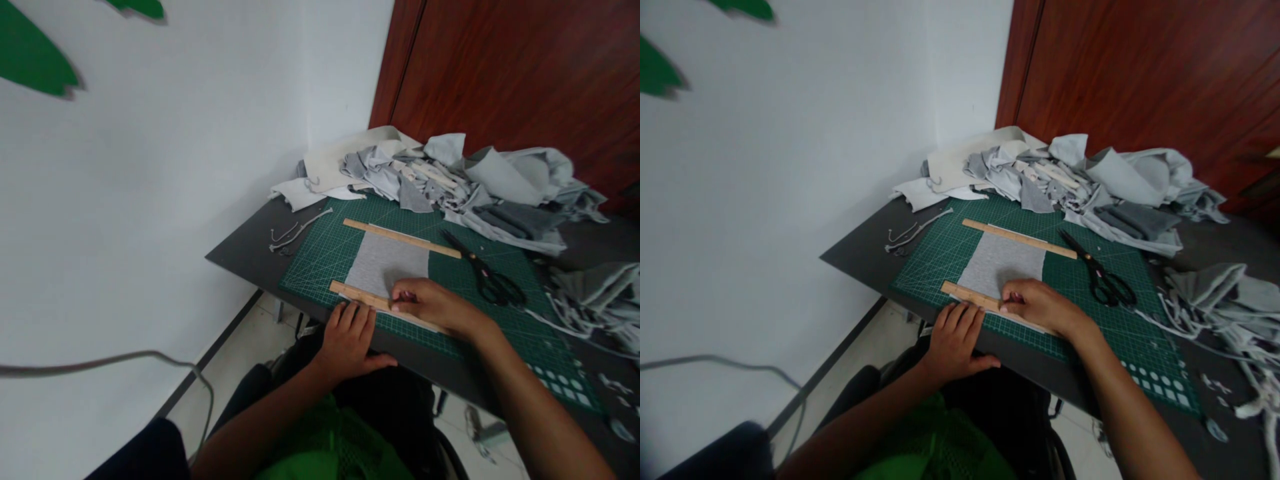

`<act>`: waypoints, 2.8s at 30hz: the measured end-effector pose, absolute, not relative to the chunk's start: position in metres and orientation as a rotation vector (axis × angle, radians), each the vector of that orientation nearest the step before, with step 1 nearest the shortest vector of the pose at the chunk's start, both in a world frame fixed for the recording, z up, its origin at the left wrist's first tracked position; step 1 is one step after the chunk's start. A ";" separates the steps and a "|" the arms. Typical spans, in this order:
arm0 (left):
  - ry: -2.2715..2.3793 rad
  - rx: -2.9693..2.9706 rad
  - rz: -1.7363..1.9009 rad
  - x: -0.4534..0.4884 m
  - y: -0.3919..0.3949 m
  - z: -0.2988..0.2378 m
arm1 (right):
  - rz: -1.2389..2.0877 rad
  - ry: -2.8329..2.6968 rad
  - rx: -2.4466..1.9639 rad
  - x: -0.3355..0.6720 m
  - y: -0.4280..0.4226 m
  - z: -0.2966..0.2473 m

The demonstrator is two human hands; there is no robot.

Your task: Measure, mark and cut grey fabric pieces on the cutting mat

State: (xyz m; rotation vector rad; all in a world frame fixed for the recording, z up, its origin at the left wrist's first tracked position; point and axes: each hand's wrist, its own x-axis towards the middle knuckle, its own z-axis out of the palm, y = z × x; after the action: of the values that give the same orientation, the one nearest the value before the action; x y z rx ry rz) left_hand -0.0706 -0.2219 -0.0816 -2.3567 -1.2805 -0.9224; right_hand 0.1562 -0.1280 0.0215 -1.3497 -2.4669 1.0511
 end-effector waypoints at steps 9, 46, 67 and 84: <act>-1.279 -2.356 -0.927 -0.071 -0.222 -0.082 | 1.135 -2.449 -1.385 0.164 -0.127 0.018; -1.326 -2.309 -0.947 -0.063 -0.231 -0.085 | 1.234 -2.377 -1.362 0.173 -0.121 0.006; -1.301 -2.305 -0.876 -0.063 -0.232 -0.089 | 1.303 -2.305 -1.365 0.173 -0.124 0.005; -1.278 -2.306 -0.897 -0.064 -0.231 -0.089 | 1.316 -2.284 -1.366 0.172 -0.125 0.007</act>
State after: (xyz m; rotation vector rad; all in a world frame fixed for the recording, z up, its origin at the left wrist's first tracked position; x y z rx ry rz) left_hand -0.0637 -0.2310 -0.0888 -2.3064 -1.2784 -0.8968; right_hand 0.1720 -0.1252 0.0071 -1.3661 -2.2840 1.3164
